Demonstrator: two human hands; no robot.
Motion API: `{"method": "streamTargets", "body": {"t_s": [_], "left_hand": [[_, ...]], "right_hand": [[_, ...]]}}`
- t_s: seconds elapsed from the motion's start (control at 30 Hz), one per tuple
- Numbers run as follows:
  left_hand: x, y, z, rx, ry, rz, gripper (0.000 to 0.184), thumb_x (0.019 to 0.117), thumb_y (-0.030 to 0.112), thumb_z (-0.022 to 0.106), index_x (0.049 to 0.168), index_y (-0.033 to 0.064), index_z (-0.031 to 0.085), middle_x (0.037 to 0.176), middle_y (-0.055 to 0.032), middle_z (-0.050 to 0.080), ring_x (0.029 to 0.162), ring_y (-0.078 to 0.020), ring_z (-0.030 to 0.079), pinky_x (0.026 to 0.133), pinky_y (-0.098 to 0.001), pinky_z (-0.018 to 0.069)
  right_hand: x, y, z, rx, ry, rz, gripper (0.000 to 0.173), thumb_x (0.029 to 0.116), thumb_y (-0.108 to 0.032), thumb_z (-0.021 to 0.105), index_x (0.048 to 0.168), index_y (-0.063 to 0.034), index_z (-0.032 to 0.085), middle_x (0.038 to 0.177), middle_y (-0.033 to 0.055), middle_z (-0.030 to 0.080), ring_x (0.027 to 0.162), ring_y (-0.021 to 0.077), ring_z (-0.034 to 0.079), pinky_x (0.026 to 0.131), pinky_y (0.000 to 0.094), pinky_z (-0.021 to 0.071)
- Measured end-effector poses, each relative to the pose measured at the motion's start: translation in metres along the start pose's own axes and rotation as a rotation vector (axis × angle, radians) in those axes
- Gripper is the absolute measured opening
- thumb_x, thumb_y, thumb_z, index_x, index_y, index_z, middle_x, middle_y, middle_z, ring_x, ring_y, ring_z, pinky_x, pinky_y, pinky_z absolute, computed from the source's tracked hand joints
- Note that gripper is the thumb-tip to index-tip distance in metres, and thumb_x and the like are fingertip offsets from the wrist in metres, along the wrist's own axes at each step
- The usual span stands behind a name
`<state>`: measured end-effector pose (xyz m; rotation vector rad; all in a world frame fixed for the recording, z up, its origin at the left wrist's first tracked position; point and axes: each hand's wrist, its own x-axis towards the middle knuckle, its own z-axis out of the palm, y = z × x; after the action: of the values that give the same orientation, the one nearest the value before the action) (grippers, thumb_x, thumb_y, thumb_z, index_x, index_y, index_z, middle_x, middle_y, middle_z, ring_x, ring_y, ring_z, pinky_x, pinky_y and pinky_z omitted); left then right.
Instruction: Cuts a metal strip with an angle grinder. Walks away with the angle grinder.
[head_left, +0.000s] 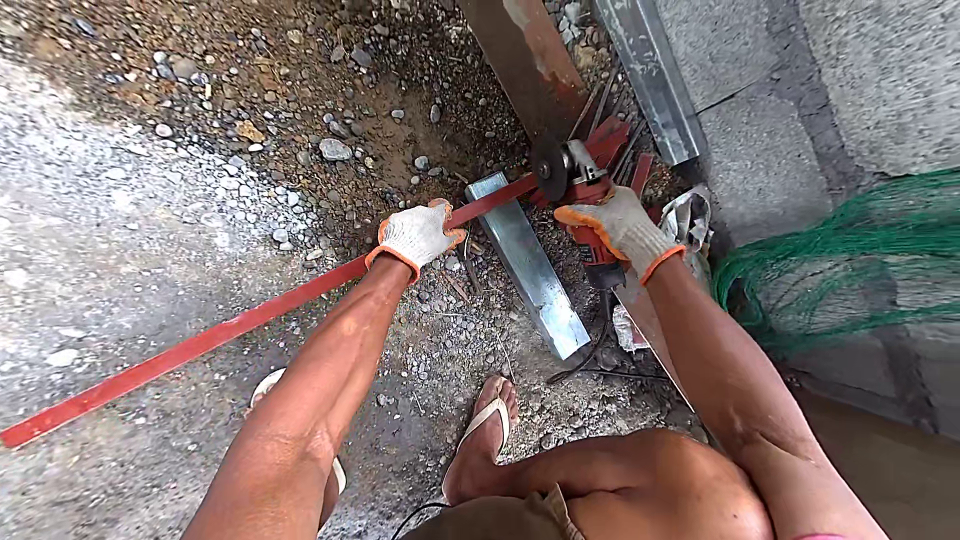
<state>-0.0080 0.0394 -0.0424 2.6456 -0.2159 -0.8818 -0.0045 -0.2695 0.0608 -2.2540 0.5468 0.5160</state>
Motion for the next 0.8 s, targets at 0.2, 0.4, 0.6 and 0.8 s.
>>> {"method": "streamTargets", "body": {"t_s": [0.2, 0.4, 0.6, 0.8], "left_hand": [[0.01, 0.026, -0.006, -0.012, -0.023, -0.019, 0.053, 0.0954, 0.058, 0.061, 0.123, 0.0119, 0.065, 0.103, -0.0217, 0.072, 0.098, -0.045, 0.07, 0.077, -0.0684, 0.0535], [0.009, 0.027, -0.001, 0.026, 0.018, -0.014, 0.053, 0.0965, 0.054, 0.061, 0.127, 0.0109, 0.063, 0.101, -0.0223, 0.072, 0.095, -0.0463, 0.07, 0.075, -0.0673, 0.0537], [0.012, 0.023, -0.001, -0.007, 0.004, -0.011, 0.052, 0.0951, 0.052, 0.063, 0.128, 0.0129, 0.064, 0.103, -0.0212, 0.072, 0.097, -0.0445, 0.071, 0.077, -0.0669, 0.0544], [0.013, 0.026, -0.001, -0.012, 0.012, -0.001, 0.05, 0.0961, 0.051, 0.062, 0.128, 0.013, 0.063, 0.102, -0.0211, 0.072, 0.097, -0.0447, 0.071, 0.077, -0.0662, 0.0545]], "right_hand": [[0.012, 0.007, 0.004, -0.029, -0.016, 0.018, 0.063, 0.068, -0.047, 0.092, 0.113, -0.01, 0.068, 0.091, 0.0062, 0.075, 0.08, 0.0189, 0.074, 0.075, 0.0431, 0.064], [0.015, 0.006, 0.008, -0.037, -0.028, 0.053, 0.065, 0.068, -0.046, 0.092, 0.115, -0.0092, 0.067, 0.093, 0.0077, 0.075, 0.081, 0.0206, 0.074, 0.075, 0.0447, 0.0638], [0.016, 0.004, 0.013, -0.077, -0.06, 0.008, 0.064, 0.0667, -0.048, 0.092, 0.114, -0.0116, 0.068, 0.094, 0.006, 0.075, 0.082, 0.0189, 0.074, 0.076, 0.044, 0.0635], [0.017, 0.001, 0.011, -0.064, -0.038, 0.027, 0.063, 0.0666, -0.045, 0.093, 0.114, -0.0104, 0.068, 0.094, 0.0067, 0.075, 0.082, 0.0191, 0.074, 0.076, 0.0437, 0.0635]]}}
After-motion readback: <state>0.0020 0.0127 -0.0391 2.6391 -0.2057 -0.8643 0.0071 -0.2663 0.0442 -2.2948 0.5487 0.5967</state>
